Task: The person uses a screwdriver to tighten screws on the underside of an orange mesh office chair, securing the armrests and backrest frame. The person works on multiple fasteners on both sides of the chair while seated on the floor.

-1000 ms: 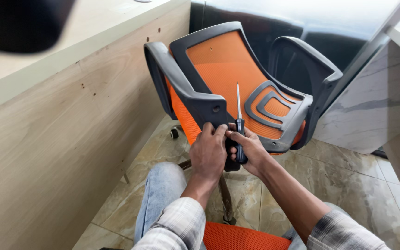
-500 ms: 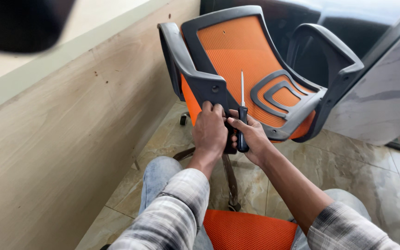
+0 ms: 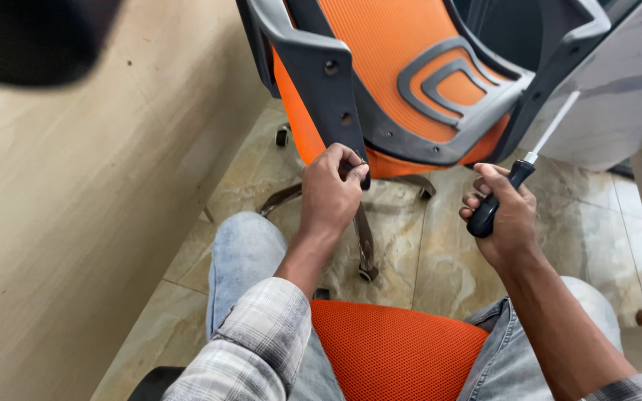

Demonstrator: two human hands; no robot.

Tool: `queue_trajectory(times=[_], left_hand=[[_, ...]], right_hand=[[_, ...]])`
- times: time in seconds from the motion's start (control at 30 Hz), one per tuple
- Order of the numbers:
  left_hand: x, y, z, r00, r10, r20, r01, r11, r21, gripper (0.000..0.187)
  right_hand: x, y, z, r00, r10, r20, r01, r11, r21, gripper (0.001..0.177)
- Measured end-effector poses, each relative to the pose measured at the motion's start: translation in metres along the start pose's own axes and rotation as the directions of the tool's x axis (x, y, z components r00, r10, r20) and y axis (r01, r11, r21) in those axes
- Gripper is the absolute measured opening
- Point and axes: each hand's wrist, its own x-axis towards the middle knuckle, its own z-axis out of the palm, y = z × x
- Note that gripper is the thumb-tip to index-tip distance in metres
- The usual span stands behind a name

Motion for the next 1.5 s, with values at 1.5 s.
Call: queue_trajectory(times=[1.5], left_hand=[[-0.239,-0.344,0.193,0.557,-0.8,0.224,0.463,0.523,0.716,0.017]], right_hand=[[-0.119,0.364,-0.202,0.499,0.743,-0.446,-0.837,0.546,-0.026,0.021]])
